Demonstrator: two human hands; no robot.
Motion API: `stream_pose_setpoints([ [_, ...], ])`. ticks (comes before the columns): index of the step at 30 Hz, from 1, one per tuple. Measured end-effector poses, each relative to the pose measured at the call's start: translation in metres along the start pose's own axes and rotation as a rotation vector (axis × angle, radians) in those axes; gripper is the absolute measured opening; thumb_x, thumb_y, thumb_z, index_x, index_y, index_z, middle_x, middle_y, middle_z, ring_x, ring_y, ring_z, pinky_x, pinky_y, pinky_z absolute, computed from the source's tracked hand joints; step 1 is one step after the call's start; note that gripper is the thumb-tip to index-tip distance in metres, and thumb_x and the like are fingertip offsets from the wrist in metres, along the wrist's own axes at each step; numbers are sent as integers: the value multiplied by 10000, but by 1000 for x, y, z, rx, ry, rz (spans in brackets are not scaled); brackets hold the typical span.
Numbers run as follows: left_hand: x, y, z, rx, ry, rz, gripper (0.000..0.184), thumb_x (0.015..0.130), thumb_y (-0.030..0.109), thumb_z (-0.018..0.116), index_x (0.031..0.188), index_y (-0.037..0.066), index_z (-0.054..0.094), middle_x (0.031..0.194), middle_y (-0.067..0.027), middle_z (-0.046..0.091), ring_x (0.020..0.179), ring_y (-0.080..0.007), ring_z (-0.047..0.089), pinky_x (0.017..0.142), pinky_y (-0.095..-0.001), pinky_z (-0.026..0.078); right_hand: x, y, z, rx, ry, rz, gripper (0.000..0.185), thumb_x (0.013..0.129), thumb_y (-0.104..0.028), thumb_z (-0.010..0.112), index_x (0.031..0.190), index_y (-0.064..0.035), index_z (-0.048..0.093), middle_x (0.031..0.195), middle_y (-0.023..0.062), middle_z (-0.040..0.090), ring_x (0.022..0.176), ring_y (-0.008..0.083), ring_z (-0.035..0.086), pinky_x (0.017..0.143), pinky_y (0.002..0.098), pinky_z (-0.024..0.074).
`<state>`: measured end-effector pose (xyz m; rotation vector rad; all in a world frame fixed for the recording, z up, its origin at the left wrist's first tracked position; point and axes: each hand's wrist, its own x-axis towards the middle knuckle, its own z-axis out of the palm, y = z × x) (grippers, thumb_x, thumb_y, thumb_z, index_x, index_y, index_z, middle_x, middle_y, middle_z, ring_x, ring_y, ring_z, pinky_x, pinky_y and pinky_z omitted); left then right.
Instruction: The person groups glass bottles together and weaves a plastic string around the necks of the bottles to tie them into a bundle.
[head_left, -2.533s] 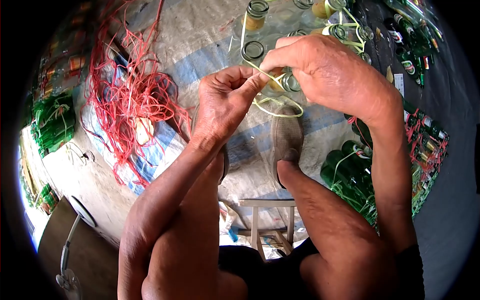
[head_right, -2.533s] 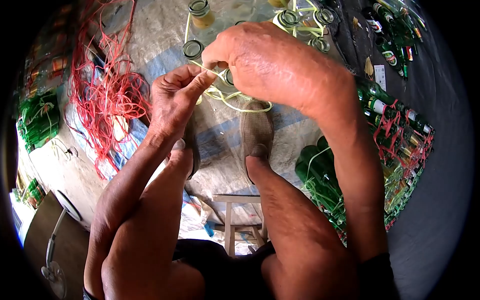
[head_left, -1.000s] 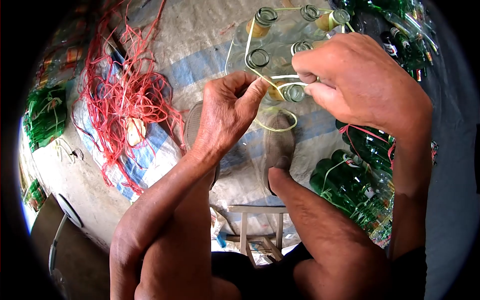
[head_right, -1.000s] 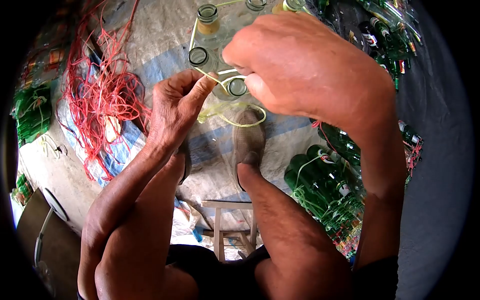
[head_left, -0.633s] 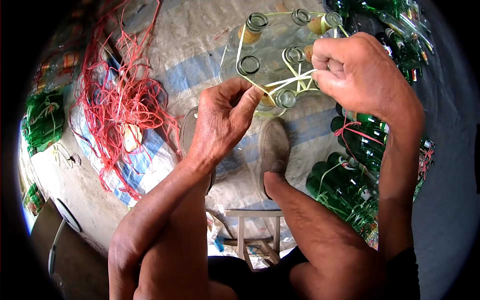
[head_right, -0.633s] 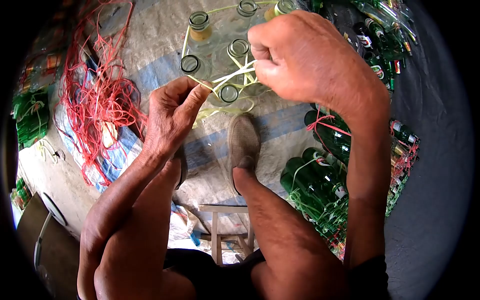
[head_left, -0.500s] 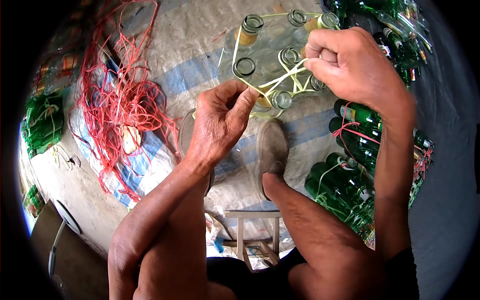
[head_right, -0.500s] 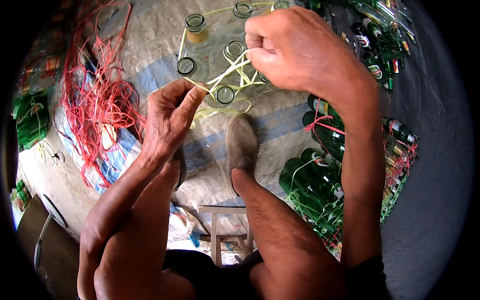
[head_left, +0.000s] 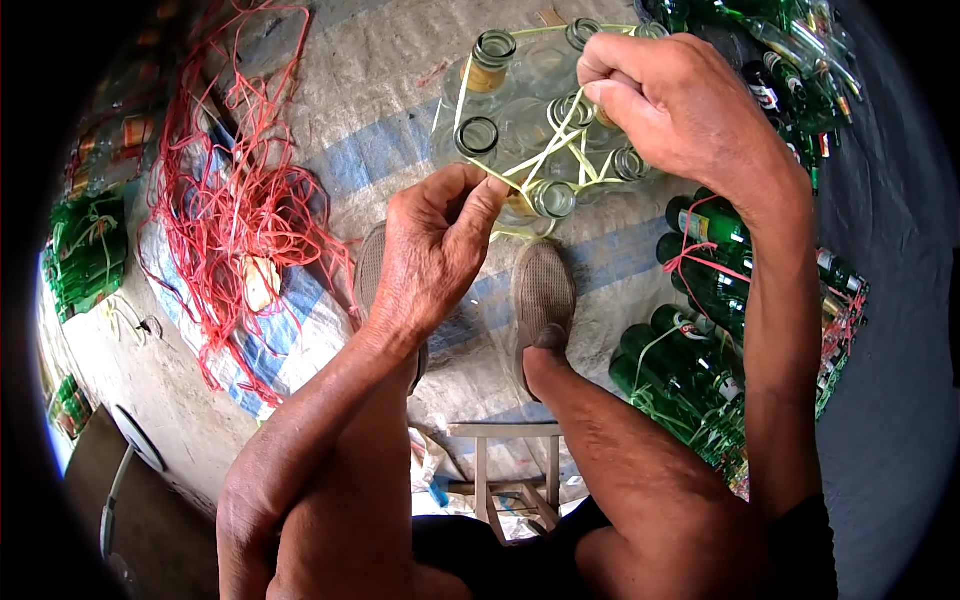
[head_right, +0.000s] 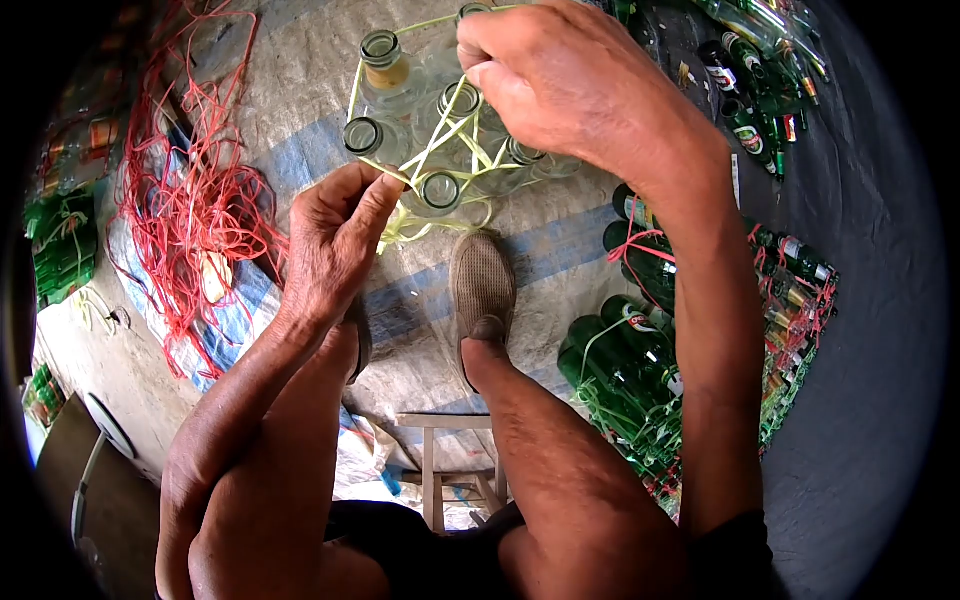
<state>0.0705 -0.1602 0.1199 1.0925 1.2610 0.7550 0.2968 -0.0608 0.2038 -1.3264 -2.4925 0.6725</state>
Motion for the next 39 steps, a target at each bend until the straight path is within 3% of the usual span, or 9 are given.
stream_pose_setpoints([
  [3,0,0,1,1,8,7,242,1053,209,670,993,-21,717,768,93,545,691,-12,429,582,-213,342,9,1,-3,-29,-74,2,103,935,-96,625,959,0,655,639,145,532,555,265,540,575,384,445],
  [7,0,2,2,-10,6,-12,232,1048,201,675,980,-15,723,755,94,545,687,-13,433,585,-214,347,19,-13,-13,74,-40,-92,99,847,-13,554,760,22,585,680,224,586,655,391,612,650,443,485],
  [15,-2,10,-10,57,-9,-35,165,1010,142,717,991,-9,783,770,59,653,709,-22,522,650,-211,430,25,-6,-16,132,-185,42,124,853,-39,569,747,24,554,673,234,557,626,380,565,634,453,463],
  [18,-4,0,-17,28,44,-13,156,982,121,731,969,-28,778,728,50,639,681,-31,522,611,-227,437,21,-7,-12,106,-128,42,126,853,-41,568,747,26,565,680,241,565,635,359,601,638,458,467],
  [21,-5,0,-24,55,1,-45,171,997,147,725,979,-11,786,771,37,680,717,-37,558,659,-227,459,4,3,9,-33,23,46,136,951,-123,637,1004,-5,681,707,145,587,631,283,597,626,391,481],
  [24,-5,2,-26,91,-5,-54,173,1008,151,716,984,-4,788,795,33,693,738,-41,576,685,-228,472,-13,-22,26,-39,341,-40,187,950,-166,691,1055,-11,701,858,150,650,755,298,657,702,398,514],
  [25,-4,1,-26,101,-8,-55,170,1008,148,714,987,-3,788,798,32,696,740,-42,580,688,-229,475,-25,-31,29,-119,286,70,373,881,-241,796,1160,-18,688,1095,148,657,963,319,670,823,413,526],
  [30,-1,0,-29,143,42,-22,182,962,168,748,990,-6,794,762,-13,720,724,-55,589,668,-255,504,-48,-60,60,-138,326,167,704,719,-255,891,1319,-31,599,1310,112,567,1172,324,579,983,452,446],
  [39,-3,10,-39,210,16,4,157,991,139,729,1025,0,792,856,-9,755,768,-70,636,722,-242,514,-46,-61,83,-95,485,213,675,685,-174,852,1291,-47,582,1300,88,537,1156,302,554,972,474,398],
])
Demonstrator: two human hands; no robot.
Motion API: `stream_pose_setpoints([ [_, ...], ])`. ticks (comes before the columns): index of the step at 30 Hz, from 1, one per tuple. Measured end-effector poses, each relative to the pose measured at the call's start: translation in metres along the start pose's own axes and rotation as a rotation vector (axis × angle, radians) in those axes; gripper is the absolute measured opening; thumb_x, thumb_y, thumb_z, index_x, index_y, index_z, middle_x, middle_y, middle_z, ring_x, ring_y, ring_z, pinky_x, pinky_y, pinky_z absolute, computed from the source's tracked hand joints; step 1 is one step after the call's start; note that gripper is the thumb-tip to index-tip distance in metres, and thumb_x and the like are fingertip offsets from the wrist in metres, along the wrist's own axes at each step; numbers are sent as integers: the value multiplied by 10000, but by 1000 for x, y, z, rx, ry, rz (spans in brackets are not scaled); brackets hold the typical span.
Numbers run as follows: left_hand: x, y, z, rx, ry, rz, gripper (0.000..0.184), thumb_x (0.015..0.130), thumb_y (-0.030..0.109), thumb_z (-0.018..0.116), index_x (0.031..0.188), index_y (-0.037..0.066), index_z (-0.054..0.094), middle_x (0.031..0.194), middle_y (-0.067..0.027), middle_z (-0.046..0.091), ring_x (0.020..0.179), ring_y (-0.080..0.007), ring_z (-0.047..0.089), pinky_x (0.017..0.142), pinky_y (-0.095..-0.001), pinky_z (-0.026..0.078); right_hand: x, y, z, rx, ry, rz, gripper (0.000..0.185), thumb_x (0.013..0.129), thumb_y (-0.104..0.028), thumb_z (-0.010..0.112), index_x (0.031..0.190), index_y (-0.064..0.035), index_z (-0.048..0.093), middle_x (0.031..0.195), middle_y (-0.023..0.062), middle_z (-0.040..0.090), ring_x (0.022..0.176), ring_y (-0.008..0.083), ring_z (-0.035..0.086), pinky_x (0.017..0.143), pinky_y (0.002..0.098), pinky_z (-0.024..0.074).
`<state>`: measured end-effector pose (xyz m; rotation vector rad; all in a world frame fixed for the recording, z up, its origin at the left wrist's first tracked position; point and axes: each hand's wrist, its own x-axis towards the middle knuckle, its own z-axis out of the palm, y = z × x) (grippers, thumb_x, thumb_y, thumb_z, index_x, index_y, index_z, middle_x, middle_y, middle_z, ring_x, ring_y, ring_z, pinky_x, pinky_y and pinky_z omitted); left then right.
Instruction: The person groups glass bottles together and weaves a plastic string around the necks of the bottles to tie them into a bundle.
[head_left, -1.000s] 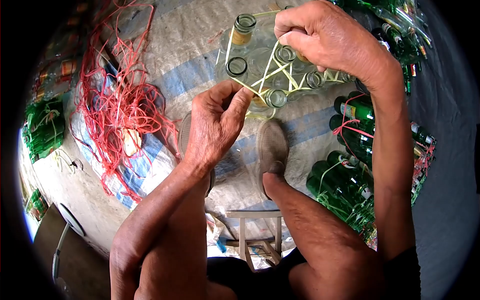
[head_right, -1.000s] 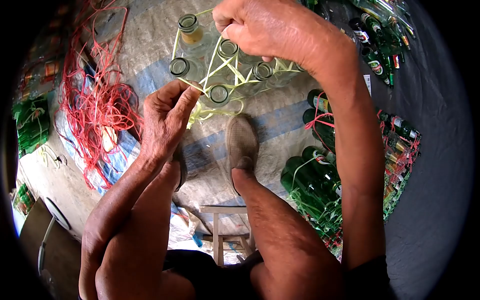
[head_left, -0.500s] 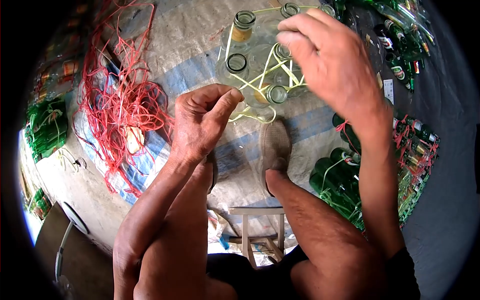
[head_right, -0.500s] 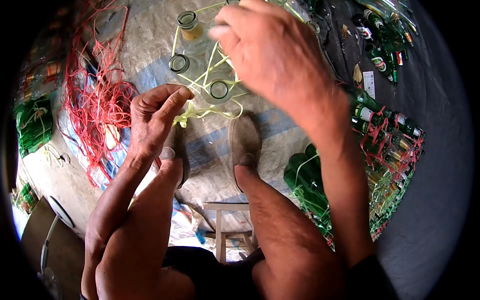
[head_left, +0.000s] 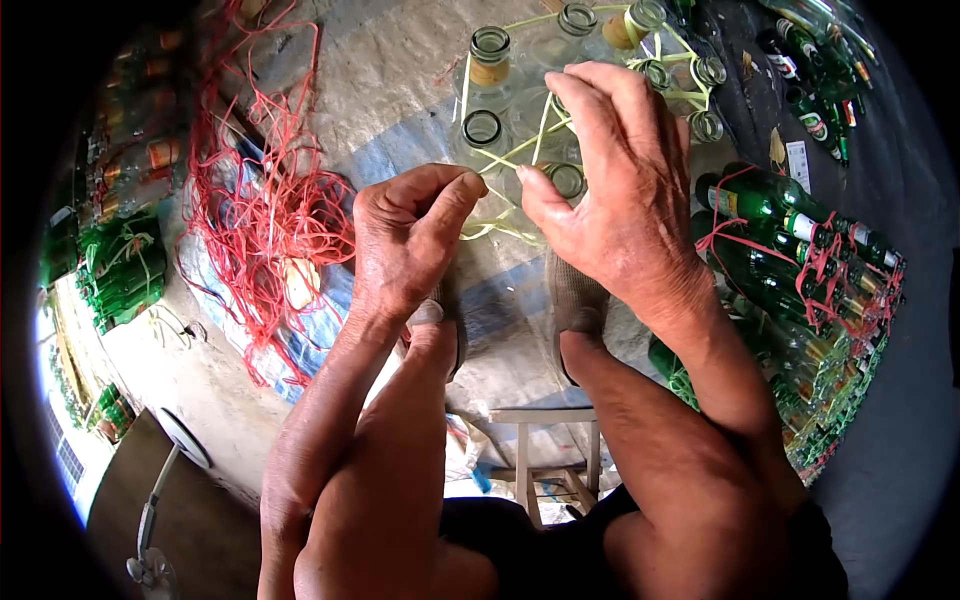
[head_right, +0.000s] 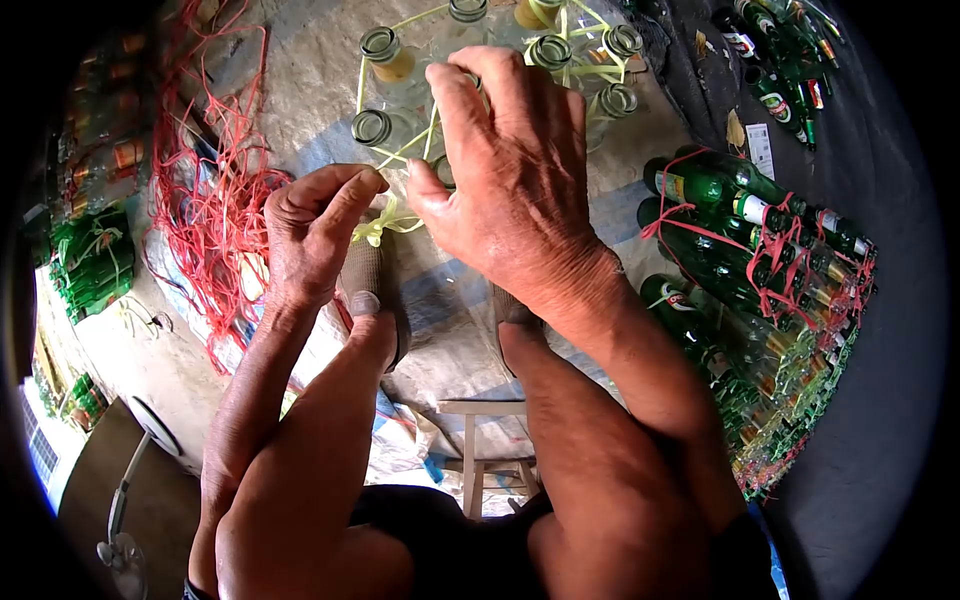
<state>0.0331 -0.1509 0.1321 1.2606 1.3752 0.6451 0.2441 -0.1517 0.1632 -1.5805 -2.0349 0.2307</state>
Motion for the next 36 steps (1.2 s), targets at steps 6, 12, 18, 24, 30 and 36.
stream_pose_setpoints([
  [6,-6,16,-2,71,50,121,155,963,110,730,994,-37,767,743,-15,703,686,-49,570,631,-252,498,0,0,2,5,9,8,676,684,-159,847,1295,-44,582,1307,90,537,1172,298,545,982,474,391],
  [12,2,57,-14,324,-79,285,69,916,46,698,909,-18,724,676,-100,662,589,-117,588,585,-304,506,-2,2,7,46,42,17,652,697,-121,818,1297,-19,584,1312,105,535,1160,311,541,989,479,385],
  [18,27,96,-19,633,-188,459,88,933,59,704,933,-25,732,683,-71,664,617,-58,558,575,-270,475,-4,4,7,83,51,2,625,704,-104,795,1284,-7,582,1311,114,526,1155,314,537,973,474,377],
  [24,59,100,-20,842,-197,630,146,935,123,732,996,-4,770,838,-138,766,719,-198,739,670,-342,566,-3,4,6,51,45,-3,628,689,-104,792,1274,-15,579,1288,107,526,1136,303,544,957,467,382],
  [30,75,80,-26,728,-177,397,181,931,171,749,1016,18,794,848,-107,780,735,-124,722,678,-303,562,-3,4,8,54,67,-1,623,694,-109,786,1278,-43,578,1273,93,545,1117,303,557,942,465,401],
  [36,67,61,-27,491,-50,320,182,905,172,764,979,10,798,751,-76,752,663,-87,672,609,-283,522,-5,5,9,65,57,12,662,706,-144,807,1317,-41,574,1314,98,546,1163,318,550,990,472,400],
])
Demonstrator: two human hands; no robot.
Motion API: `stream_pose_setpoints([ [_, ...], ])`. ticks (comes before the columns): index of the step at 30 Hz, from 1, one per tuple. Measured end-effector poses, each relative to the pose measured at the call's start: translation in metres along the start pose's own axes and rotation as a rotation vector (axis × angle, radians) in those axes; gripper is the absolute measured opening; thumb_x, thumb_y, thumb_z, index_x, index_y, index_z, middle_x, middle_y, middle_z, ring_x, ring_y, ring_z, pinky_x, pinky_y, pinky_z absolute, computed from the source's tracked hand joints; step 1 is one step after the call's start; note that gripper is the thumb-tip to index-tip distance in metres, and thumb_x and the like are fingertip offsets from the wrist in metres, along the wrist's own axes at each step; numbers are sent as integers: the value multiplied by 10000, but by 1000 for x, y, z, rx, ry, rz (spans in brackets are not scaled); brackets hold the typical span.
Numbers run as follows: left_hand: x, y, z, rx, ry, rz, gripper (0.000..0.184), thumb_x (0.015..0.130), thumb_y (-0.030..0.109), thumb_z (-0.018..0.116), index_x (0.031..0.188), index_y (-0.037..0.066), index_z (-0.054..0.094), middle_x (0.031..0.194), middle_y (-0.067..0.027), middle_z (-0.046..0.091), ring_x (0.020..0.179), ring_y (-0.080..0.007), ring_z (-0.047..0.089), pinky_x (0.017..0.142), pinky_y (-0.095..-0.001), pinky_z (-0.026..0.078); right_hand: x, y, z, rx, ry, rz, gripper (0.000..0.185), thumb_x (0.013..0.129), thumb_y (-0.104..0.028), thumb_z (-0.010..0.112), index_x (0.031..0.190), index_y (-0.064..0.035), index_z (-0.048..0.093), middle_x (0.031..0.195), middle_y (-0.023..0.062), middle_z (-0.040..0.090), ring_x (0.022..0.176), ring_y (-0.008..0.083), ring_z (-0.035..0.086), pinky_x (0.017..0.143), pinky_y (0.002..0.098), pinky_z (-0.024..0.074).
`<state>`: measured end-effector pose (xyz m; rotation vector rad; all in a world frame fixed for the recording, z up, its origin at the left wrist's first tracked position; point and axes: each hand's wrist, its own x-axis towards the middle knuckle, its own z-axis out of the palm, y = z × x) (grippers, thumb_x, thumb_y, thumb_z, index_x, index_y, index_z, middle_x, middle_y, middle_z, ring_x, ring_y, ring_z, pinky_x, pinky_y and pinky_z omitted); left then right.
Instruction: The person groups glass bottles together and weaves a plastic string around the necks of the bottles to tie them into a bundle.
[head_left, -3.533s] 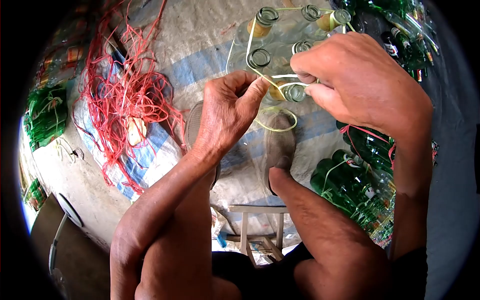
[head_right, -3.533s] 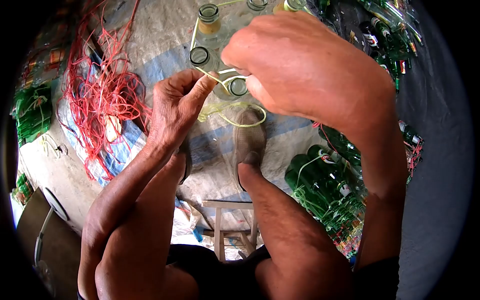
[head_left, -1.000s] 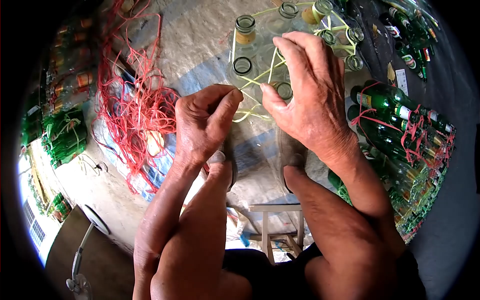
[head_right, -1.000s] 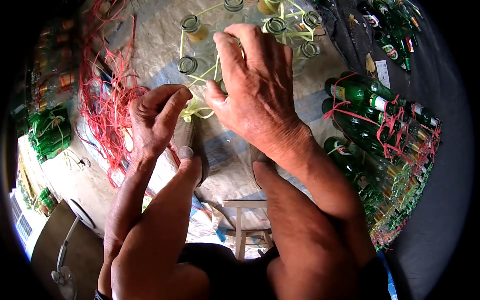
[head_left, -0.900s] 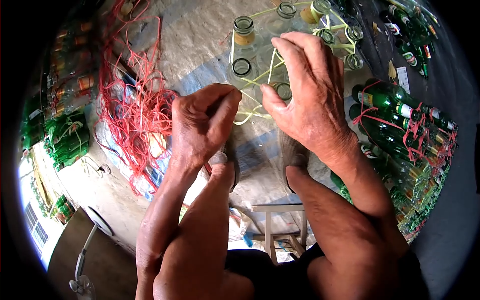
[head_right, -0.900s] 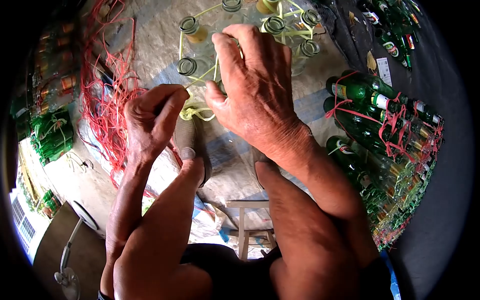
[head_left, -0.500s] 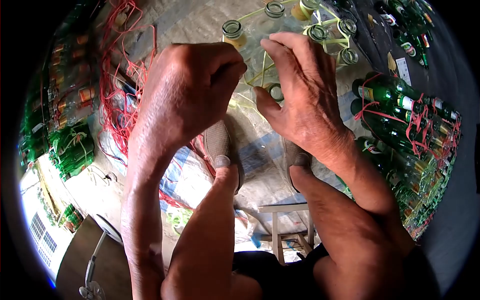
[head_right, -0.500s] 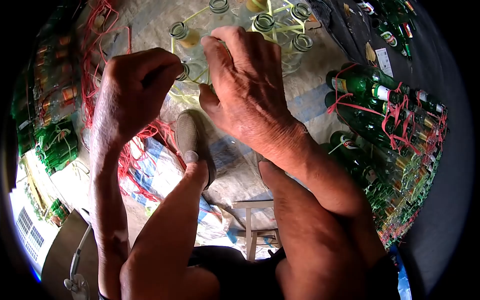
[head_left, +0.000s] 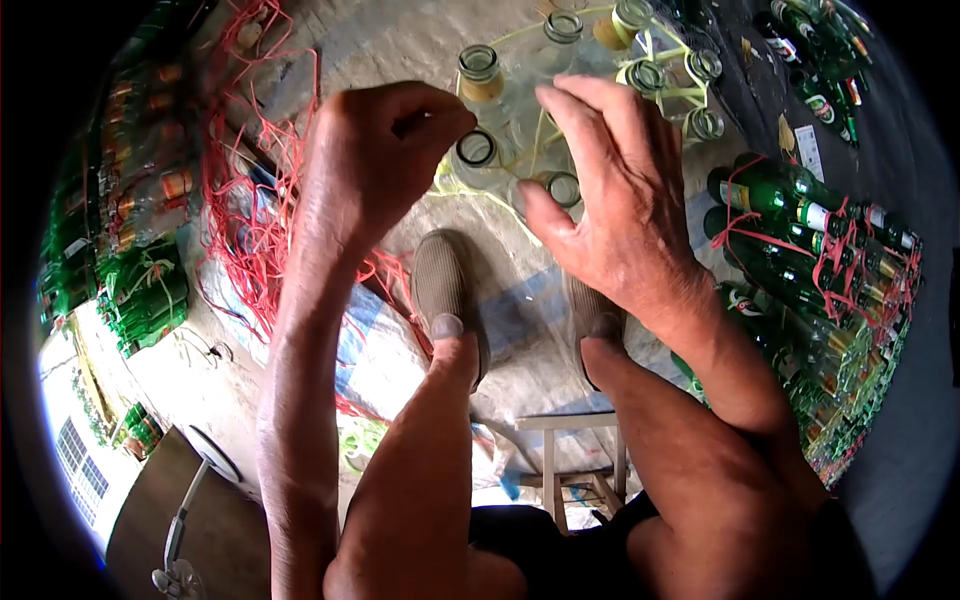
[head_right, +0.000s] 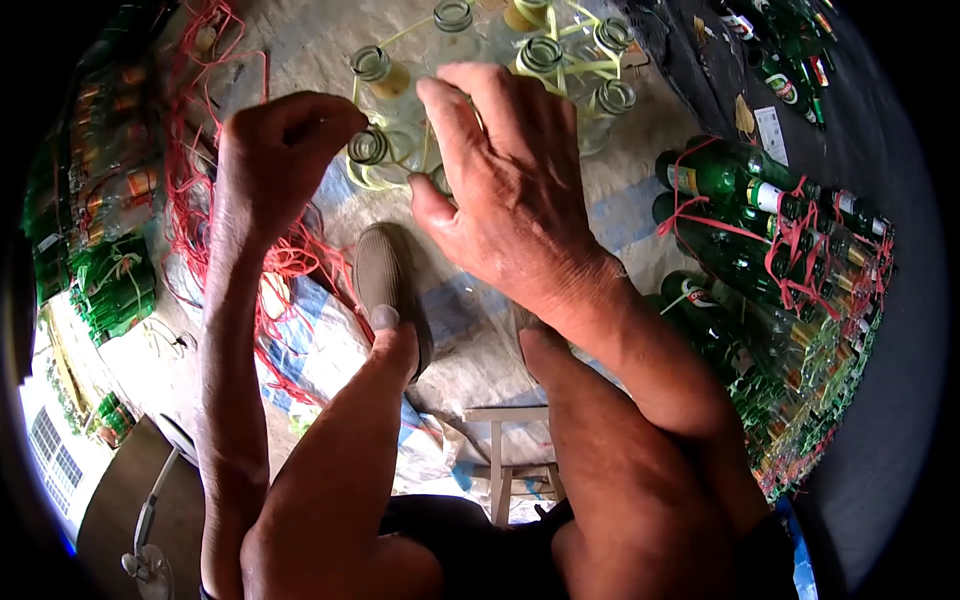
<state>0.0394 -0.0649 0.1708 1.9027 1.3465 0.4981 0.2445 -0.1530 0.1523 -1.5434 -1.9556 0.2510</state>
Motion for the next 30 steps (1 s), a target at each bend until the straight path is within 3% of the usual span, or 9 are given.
stream_pose_setpoints([
  [3,-11,-3,4,-133,83,-140,179,889,151,789,979,-4,798,710,-47,724,628,-52,606,574,-245,485,0,-3,-7,-30,-48,24,723,717,-111,817,1395,-49,572,1379,130,561,1223,331,563,1028,451,422],
  [8,-19,-13,18,-520,111,-316,191,917,139,816,1021,-21,800,833,-14,751,732,-49,612,653,-228,487,-7,-5,-18,56,-11,43,777,682,-88,895,1393,-22,589,1418,135,559,1279,329,546,1099,438,419],
  [12,-20,-19,21,-675,79,-440,182,924,156,821,1019,1,809,841,3,748,748,-53,603,686,-237,477,-26,12,-34,33,196,-49,573,748,-60,870,1278,24,667,1237,175,612,1126,327,622,961,400,528],
  [18,-22,-25,22,-752,47,-466,183,923,176,823,1008,14,814,810,28,716,739,-53,556,691,-250,433,-52,45,-36,138,172,212,479,834,0,781,1285,-20,619,900,80,602,807,195,597,741,338,513],
  [20,-22,-25,26,-718,60,-445,172,946,197,797,1019,42,800,664,93,538,571,-17,366,540,-244,266,-57,51,-22,212,131,214,492,855,-10,786,1311,-38,605,760,36,599,682,162,595,659,317,516],
  [21,-22,-25,27,-701,66,-436,166,957,208,784,1024,56,794,590,125,450,487,1,271,464,-241,183,-56,47,-20,250,88,255,510,862,-15,787,1331,-42,591,752,38,618,656,149,601,642,312,518],
  [29,-23,-25,26,-706,52,-458,178,963,206,773,1043,48,789,590,116,446,490,-4,275,468,-243,186,-46,49,-1,429,40,401,415,911,-35,725,1307,-59,602,667,52,596,571,160,581,583,328,495],
  [30,-22,-25,27,-704,56,-447,175,963,205,773,1037,48,790,590,116,443,491,-5,274,469,-244,186,-44,50,-4,378,12,424,357,907,-49,719,1253,-46,632,673,75,632,580,191,620,592,349,514],
])
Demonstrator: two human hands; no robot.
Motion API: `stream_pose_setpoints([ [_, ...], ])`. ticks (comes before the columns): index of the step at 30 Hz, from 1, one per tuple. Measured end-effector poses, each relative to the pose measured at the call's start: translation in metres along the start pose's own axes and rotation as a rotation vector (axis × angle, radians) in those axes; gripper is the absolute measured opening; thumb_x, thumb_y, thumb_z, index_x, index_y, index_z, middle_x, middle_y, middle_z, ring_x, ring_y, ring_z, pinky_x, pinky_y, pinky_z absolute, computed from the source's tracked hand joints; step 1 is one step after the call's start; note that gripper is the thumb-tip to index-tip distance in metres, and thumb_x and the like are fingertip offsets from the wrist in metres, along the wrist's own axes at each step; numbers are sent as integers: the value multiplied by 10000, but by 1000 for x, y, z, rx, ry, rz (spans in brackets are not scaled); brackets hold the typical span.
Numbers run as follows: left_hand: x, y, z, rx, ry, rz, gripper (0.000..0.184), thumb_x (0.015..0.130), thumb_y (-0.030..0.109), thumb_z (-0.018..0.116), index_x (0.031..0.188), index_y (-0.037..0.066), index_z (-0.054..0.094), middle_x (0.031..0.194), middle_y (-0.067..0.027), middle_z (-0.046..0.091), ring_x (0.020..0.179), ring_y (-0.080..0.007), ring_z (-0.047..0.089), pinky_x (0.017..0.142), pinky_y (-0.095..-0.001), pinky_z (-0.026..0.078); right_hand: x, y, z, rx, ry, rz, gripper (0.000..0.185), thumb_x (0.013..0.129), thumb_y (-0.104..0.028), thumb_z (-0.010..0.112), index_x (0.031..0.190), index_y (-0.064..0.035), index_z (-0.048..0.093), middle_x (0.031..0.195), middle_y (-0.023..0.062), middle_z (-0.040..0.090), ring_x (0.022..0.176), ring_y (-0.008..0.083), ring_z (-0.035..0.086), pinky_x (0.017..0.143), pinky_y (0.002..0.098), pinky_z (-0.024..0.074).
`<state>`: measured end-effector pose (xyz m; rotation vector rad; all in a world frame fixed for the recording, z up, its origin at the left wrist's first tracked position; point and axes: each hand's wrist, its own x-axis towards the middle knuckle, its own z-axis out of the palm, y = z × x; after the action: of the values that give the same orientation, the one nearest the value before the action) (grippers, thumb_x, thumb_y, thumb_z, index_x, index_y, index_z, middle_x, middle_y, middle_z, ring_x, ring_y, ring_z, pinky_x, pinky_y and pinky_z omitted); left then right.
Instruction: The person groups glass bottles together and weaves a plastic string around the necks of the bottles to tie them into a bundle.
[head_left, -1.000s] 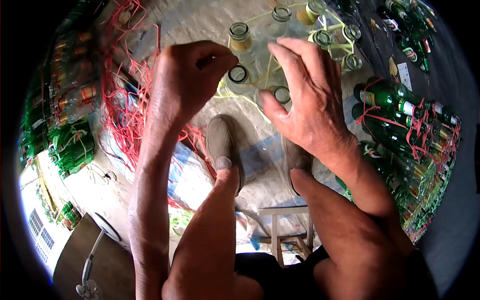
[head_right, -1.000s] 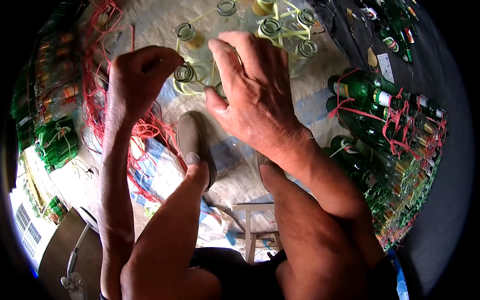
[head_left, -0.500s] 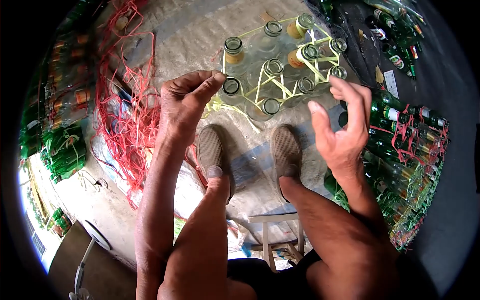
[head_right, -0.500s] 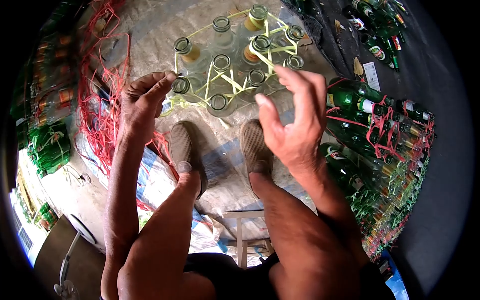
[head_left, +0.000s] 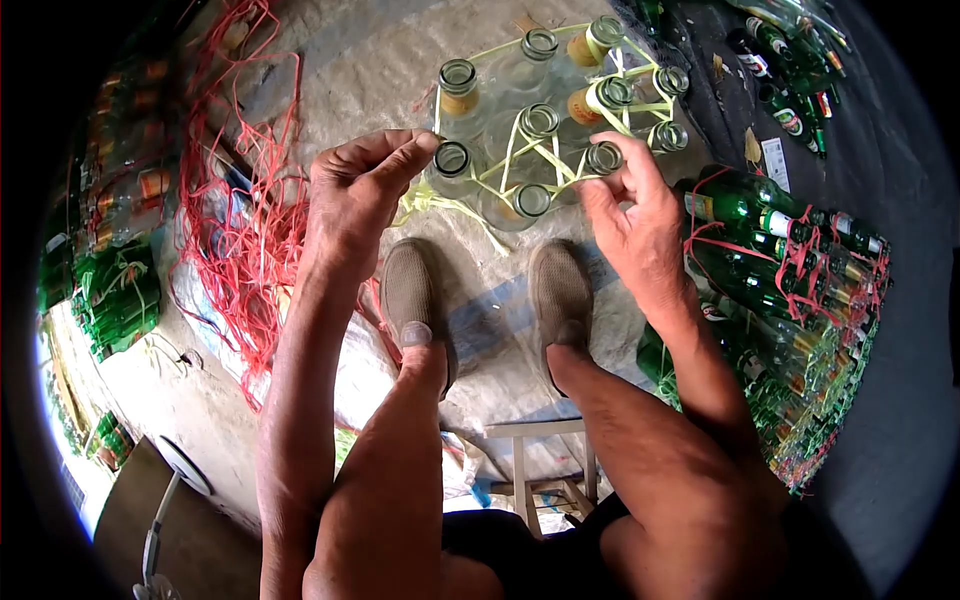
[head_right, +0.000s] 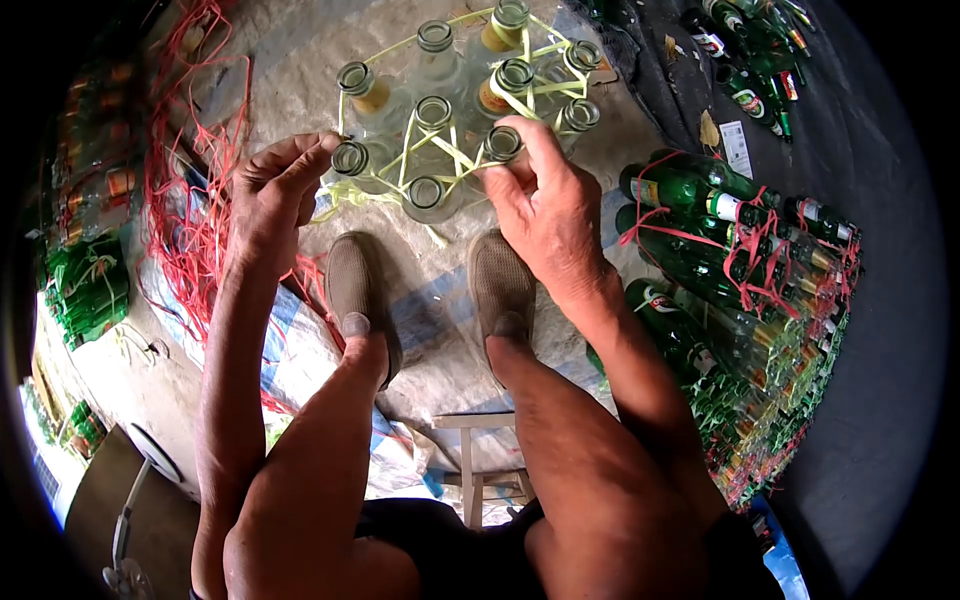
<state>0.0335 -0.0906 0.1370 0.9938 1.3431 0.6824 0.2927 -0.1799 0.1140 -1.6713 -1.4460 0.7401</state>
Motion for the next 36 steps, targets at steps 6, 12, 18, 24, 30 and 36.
stream_pose_setpoints([
  [6,-7,-1,-1,-61,-34,3,181,920,171,822,992,5,814,793,45,696,711,-37,537,647,-242,413,12,-3,-11,-124,12,-179,308,891,-92,733,1184,-30,664,799,121,717,692,265,701,672,375,554],
  [12,-22,-12,11,-102,-9,-40,184,920,152,822,1018,-4,810,892,-6,766,826,-67,648,783,-239,510,23,0,-32,-202,-60,-248,299,878,-83,743,1169,-62,676,792,72,650,737,239,628,695,368,521],
  [18,-47,-18,43,-148,-51,-53,152,942,102,792,1025,-25,804,887,-3,757,798,-53,627,738,-227,522,44,4,-63,-272,-200,-320,307,878,-25,700,1182,-53,667,891,78,626,754,211,595,769,358,510],
  [24,-71,-35,85,-174,-210,-62,81,967,73,761,979,3,799,815,66,690,747,-13,560,672,-197,458,77,5,-89,-433,-319,-492,362,850,-16,711,1204,-77,673,934,120,611,875,304,598,832,392,489],
  [30,-71,-37,92,-154,-267,3,114,985,103,749,943,3,782,776,90,648,710,-5,511,635,-206,420,81,5,-88,-446,-343,-422,440,845,-6,707,1269,-121,672,929,127,623,830,310,615,790,410,498],
  [36,-64,-52,85,-258,-328,-58,83,982,62,736,1019,13,792,913,23,743,844,-50,625,782,-237,506,58,-17,-87,-512,-100,-465,475,878,96,578,1295,-111,676,951,142,641,845,299,659,777,388,524],
])
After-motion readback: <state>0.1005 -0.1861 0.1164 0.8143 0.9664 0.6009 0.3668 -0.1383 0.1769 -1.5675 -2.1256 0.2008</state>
